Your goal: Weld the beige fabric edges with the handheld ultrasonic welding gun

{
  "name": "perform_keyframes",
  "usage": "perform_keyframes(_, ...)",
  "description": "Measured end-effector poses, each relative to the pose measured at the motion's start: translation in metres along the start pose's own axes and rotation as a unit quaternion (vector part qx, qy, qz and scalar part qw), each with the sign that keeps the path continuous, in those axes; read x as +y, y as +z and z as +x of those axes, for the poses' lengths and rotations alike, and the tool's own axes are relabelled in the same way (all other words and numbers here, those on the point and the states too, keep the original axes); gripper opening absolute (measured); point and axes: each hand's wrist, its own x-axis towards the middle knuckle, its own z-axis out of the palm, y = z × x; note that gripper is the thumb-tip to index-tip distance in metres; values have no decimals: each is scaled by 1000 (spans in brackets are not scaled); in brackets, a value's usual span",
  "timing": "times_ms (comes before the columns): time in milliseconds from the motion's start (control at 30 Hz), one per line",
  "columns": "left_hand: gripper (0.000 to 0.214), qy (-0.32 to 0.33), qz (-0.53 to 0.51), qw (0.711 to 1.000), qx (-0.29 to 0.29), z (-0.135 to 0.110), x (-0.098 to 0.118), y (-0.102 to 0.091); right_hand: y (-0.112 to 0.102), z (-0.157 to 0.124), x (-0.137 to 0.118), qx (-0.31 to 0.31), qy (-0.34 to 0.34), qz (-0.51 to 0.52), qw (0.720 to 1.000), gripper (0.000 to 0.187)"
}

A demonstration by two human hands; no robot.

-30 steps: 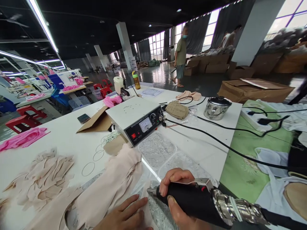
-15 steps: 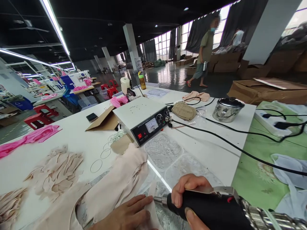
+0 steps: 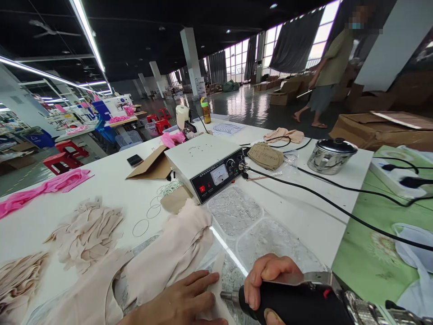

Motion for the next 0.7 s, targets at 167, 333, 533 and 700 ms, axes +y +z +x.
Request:
perform_keyframes(167, 23, 0, 0, 1000, -5, 0, 0, 1, -1, 0, -1, -5, 4, -1, 1000, 10)
perform_keyframes(333, 24, 1, -6, 1000, 1, -2, -1, 6, -3, -2, 2, -14, -5, 5, 1000, 8)
perform_keyframes(533, 22, 3, 3, 1000, 10, -2, -2, 6, -3, -3, 6, -25, 1, 7, 1000, 6)
perform_keyframes(700, 21, 2, 4, 999, 35, -2, -3, 9, -4, -1, 3, -12, -10, 8, 1000, 8)
